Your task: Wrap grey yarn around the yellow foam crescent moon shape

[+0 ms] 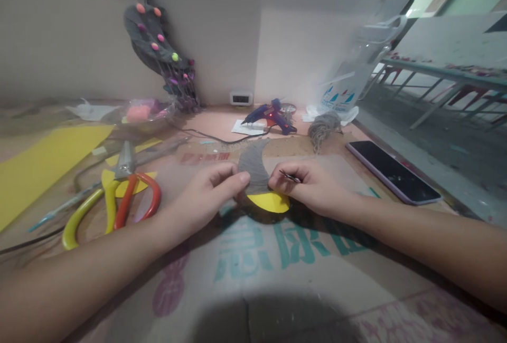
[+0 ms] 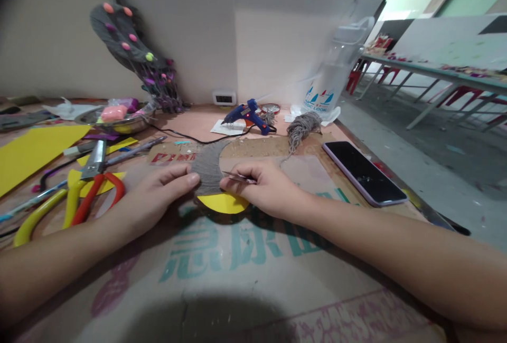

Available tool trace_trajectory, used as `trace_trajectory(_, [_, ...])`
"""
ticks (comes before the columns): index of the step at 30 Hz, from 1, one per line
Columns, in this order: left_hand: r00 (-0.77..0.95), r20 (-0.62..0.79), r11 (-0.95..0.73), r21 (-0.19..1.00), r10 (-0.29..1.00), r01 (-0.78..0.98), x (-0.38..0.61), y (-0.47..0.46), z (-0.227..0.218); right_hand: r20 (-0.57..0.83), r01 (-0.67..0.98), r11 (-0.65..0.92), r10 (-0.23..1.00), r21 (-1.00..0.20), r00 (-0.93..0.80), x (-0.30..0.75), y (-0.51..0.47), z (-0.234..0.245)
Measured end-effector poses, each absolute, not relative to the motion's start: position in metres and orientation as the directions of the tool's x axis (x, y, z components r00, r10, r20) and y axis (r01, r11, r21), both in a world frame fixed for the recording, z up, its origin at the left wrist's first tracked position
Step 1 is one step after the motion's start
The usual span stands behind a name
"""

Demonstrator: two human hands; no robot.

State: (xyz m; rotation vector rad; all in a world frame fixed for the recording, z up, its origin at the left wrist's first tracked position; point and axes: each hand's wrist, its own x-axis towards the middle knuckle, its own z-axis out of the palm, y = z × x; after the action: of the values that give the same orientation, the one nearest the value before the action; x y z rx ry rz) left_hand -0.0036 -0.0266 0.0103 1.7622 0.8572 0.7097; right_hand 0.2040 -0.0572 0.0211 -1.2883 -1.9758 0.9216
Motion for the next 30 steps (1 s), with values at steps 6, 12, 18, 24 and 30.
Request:
trace_trajectory(6, [0.552, 0.05, -0.231, 0.937, 0.832, 0.263, -0.002, -0.029, 0.014, 0.368, 0.578, 0.506, 0.862, -0.64, -0.348, 0.209, -0.06, 0.019])
trace_trajectory(12, [0.543, 0.083, -0.274, 0.919, 0.836, 0.282, -0.004, -0.029, 0.016, 0.573, 0.634, 0.765, 0.572, -0.115, -0.587, 0.219, -0.07, 0.028])
trace_trajectory(18, [0.537, 0.092, -0.269, 0.927, 0.839, 0.262, -0.003, -0.029, 0.015, 0.547, 0.655, 0.755, 0.562, -0.034, -0.62, 0.216, -0.07, 0.027])
trace_trajectory(24, [0.538, 0.07, -0.225, 0.948, 0.84, 0.227, -0.003, -0.029, 0.013, 0.525, 0.688, 0.724, 0.568, 0.048, -0.634, 0.213, -0.068, 0.026])
trace_trajectory(30, [0.529, 0.061, -0.211, 0.951, 0.846, 0.228, -0.003, -0.03, 0.014, 0.494, 0.701, 0.706, 0.575, 0.104, -0.652, 0.212, -0.068, 0.029])
